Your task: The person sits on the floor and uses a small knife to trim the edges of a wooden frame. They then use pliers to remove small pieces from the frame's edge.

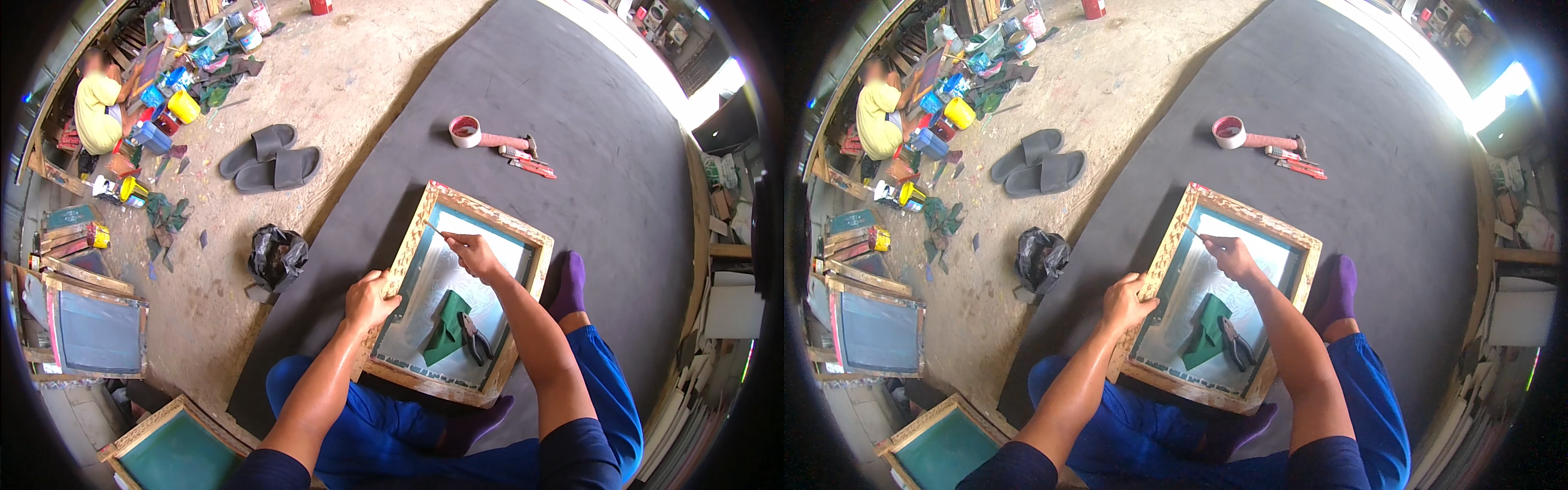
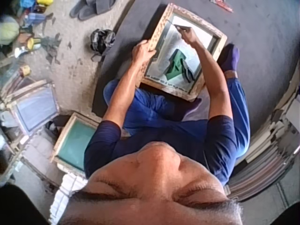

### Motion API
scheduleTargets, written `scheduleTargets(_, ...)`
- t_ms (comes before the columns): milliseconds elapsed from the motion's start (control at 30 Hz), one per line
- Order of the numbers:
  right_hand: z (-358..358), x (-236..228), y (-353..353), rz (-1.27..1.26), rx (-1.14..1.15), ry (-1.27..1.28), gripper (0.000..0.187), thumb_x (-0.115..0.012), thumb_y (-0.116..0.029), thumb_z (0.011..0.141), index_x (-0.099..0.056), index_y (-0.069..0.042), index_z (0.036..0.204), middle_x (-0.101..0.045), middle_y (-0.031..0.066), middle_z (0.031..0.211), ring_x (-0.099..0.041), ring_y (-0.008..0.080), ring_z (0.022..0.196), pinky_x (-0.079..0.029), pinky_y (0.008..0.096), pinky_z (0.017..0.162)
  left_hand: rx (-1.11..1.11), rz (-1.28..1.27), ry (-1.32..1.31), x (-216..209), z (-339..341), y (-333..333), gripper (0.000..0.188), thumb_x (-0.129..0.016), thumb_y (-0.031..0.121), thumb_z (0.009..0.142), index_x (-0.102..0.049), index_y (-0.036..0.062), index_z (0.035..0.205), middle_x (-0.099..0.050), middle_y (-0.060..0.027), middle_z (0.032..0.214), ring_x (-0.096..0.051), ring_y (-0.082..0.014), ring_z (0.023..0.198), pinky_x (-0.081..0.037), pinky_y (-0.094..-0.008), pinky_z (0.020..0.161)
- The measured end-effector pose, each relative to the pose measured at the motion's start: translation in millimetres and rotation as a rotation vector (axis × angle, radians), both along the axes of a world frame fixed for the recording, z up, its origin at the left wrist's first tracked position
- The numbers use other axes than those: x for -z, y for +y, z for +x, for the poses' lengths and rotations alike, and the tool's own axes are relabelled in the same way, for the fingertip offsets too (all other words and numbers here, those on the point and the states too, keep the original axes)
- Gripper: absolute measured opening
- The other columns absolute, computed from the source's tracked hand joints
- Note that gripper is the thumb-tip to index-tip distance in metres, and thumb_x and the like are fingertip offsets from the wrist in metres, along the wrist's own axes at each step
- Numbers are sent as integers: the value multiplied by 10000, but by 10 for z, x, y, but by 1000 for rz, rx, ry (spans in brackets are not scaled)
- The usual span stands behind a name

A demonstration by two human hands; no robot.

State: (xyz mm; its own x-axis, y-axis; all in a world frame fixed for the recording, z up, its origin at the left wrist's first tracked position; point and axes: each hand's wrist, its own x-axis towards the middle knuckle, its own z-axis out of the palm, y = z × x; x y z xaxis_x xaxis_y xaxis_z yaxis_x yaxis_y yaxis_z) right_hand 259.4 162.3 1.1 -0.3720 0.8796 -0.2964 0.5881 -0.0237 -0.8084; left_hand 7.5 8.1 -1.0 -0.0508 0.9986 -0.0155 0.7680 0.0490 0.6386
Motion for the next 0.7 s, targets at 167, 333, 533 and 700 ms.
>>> scheduleTargets(167, -147, -252, -92, 162, -99, -262, 364, -634, -278, 1038, -713, -76, 1330, -746, 183, 1247, -710, 266, 1132, -529, 367, 984, -15, 3, -9, 24, -51, -46, 595, -830, 293, 756, -695, -26, 1240, -700, -163, 1126, -711, -371, 954, -580, -442, 838)
scheduleTargets(333, -93, -122, 14, -282, 70, 25, 362, -616, -285, 1046, -702, -106, 1348, -750, 162, 1234, -726, 302, 1128, -542, 382, 985, -8, -43, -23, 28, -53, -24, 614, -833, 305, 758, -692, -22, 1259, -700, -164, 1152, -711, -365, 987, -579, -437, 855)
scheduleTargets(533, 38, 469, 45, 423, -76, 72, 383, -587, -337, 1072, -710, -98, 1344, -697, 79, 851, -642, 185, 675, -515, 330, 620, -19, -113, -66, -41, -11, 20, 650, -869, 312, 743, -700, -25, 1272, -690, -234, 1270, -702, -383, 1106, -562, -424, 955)
scheduleTargets(700, -75, -201, 126, -781, 226, 415, 389, -574, -349, 1090, -682, -138, 1400, -485, 7, 672, -382, 72, 489, -296, 262, 412, -23, -92, -50, -20, -48, -15, 637, -861, 309, 743, -699, -15, 1266, -696, -210, 1230, -706, -384, 1060, -570, -432, 916)
